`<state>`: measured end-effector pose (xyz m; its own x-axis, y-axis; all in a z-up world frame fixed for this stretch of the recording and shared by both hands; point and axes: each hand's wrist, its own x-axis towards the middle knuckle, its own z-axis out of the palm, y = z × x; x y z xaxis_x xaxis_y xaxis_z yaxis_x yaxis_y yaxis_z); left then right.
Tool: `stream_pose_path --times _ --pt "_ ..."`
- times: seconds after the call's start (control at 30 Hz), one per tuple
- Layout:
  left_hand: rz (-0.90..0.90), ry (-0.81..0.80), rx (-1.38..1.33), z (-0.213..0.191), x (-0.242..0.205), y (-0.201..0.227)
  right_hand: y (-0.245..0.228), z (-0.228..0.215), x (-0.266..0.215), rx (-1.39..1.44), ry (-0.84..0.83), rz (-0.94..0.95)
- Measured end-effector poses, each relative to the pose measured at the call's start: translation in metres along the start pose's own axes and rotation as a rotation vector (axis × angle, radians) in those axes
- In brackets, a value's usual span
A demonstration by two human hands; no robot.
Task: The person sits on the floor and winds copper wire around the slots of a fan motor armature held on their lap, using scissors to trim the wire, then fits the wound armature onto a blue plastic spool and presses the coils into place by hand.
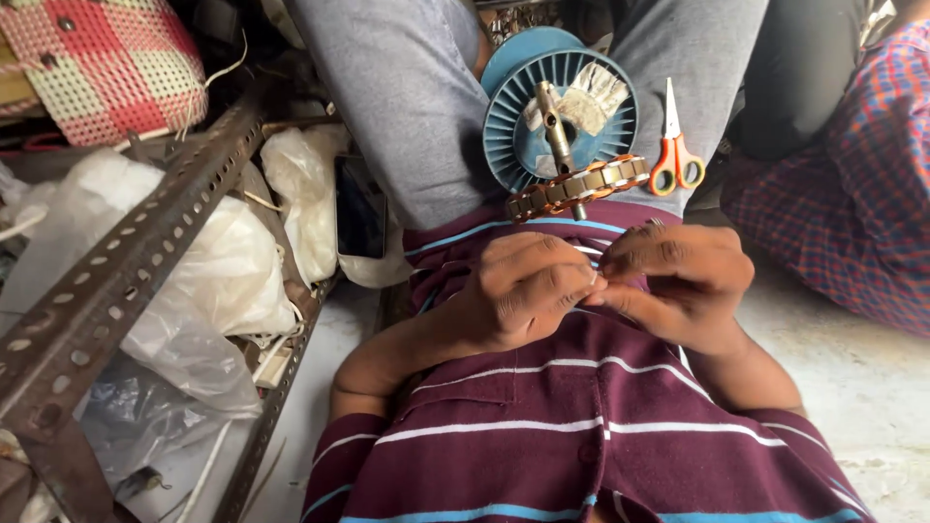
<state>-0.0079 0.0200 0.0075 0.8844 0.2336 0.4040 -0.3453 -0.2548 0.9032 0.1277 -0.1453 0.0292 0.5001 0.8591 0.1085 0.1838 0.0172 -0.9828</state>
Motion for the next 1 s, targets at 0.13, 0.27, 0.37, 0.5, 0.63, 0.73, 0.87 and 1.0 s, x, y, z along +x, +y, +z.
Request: stream_pose_path --times 0.13,0.27,0.37,0.5,0.63,0.73,0.87,1.0 --pt "-0.054 -0.034 0.004 -0.004 -0.008 -0.006 0.003 0.007 0.001 0.017 0.011 0.028" --pt "0.05 0.136 0.139 -0.001 -0.009 -0.024 0.004 0.012 0.008 -0.055 0.091 -0.003" --pt "0.046 0.364 0.314 0.005 -0.009 -0.04 0.009 0.011 0.02 -0.232 0.151 -0.079" --pt "-0.253 0.383 -0.188 0.036 -0.047 -0.076 0.022 0.009 0.04 -0.45 0.117 -0.293" --pt "-0.115 0.41 -0.076 0.036 -0.034 -0.08 0.041 0.002 0.036 -0.478 0.098 -0.416" --pt "-0.106 0.36 0.016 0.029 -0.019 -0.071 0.043 -0.001 0.033 -0.509 0.12 -0.392" --pt "-0.094 0.273 0.117 0.024 -0.009 -0.067 0.043 -0.004 0.032 -0.526 0.164 -0.312" --pt "-0.098 0.186 0.165 0.022 -0.008 -0.066 0.054 -0.01 0.026 -0.479 0.172 -0.336"
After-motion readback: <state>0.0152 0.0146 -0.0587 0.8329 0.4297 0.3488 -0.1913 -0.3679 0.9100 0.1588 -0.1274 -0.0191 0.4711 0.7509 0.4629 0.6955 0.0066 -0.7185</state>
